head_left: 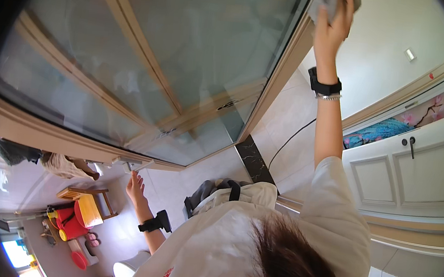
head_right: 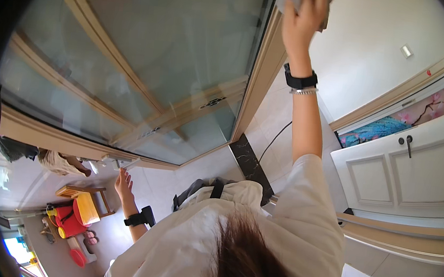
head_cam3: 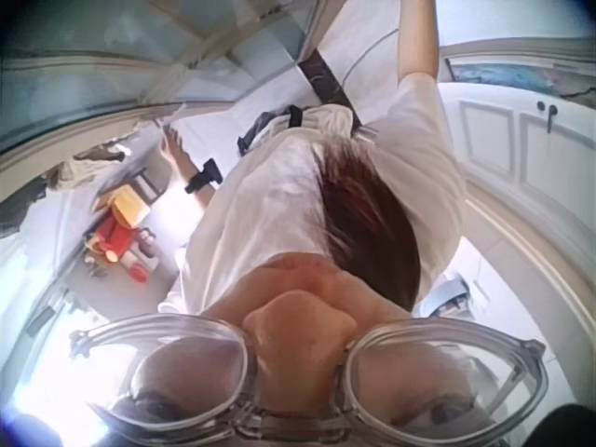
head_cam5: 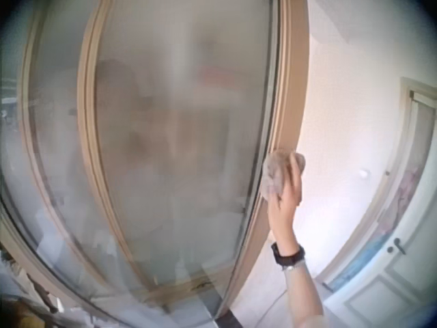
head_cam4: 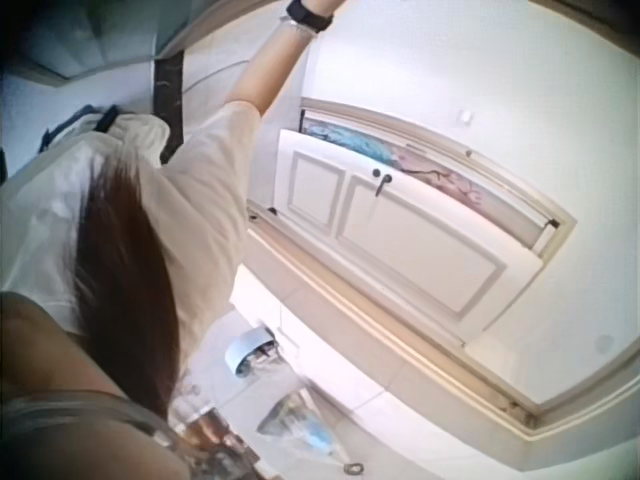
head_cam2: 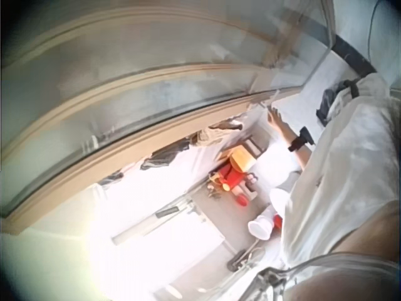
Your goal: The person wipes a glass door and then the tiled wall in a bathroom using a grey cloth. They move around the room to reach different sections of the wall, repeatedly wiping and folding the cloth while cleaning.
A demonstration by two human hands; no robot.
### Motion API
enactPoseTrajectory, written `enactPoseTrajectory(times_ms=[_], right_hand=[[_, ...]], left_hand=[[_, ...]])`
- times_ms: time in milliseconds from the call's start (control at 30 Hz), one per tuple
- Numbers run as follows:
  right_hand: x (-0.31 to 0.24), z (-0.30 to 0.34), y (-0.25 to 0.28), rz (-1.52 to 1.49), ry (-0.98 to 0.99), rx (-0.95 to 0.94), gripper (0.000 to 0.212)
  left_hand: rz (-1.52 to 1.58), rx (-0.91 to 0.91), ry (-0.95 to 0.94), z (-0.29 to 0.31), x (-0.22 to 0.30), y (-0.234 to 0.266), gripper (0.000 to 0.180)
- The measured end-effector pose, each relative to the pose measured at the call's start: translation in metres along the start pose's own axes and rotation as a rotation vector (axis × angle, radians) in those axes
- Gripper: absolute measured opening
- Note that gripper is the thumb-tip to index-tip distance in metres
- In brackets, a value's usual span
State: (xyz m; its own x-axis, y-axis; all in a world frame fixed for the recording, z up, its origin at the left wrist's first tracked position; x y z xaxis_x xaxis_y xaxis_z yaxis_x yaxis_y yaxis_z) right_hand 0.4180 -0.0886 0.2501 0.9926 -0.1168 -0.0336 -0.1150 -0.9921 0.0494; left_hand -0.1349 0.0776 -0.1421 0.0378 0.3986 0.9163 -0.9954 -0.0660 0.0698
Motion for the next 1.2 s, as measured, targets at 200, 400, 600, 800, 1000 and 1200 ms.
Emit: enactPoseTrajectory(times_ms=[200, 400, 600, 800, 1000, 1200], right_hand=[[0.005, 0.033, -0.021, 0.128, -0.015, -0.027, 0.049], [0.015, 0.119, -0.027, 0.149, -0.136, -0.131, 0.046], [0.012, 0.214, -0.027, 0.185, -0.285, -0.325, 0.047], [0.007, 0.297, -0.023, 0.150, -0.422, -0.523, 0.046], [-0.002, 0.351, -0.015, 0.038, -0.558, -0.637, 0.046], [-0.002, 0.385, 0.003, -0.178, -0.690, -0.675, 0.055]], left_hand=[[0.061, -0.014, 0.031, 0.008, 0.005, -0.006, 0.051], [0.083, -0.005, 0.047, 0.010, 0.008, -0.009, 0.044], [0.075, -0.036, 0.044, 0.011, 0.009, -0.009, 0.041], [0.062, -0.002, 0.057, 0.011, 0.012, -0.010, 0.042], [0.021, -0.015, 0.035, 0.011, 0.012, -0.010, 0.044], [-0.009, 0.005, 0.041, 0.007, 0.008, -0.011, 0.046]])
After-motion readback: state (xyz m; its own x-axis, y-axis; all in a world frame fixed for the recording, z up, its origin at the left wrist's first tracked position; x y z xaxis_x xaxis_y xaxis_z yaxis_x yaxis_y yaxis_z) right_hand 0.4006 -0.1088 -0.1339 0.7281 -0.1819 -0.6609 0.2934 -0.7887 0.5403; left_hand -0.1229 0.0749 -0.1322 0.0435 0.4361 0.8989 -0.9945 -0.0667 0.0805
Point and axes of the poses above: each hand's wrist, its own z-axis away from the middle knuckle, its own y-axis out of the back of the hand, x = y × z, the point moved 3 cm from there along -z, towards the middle knuckle, and after that the axes turned 1 degree about -x, right-handed, at the moved point
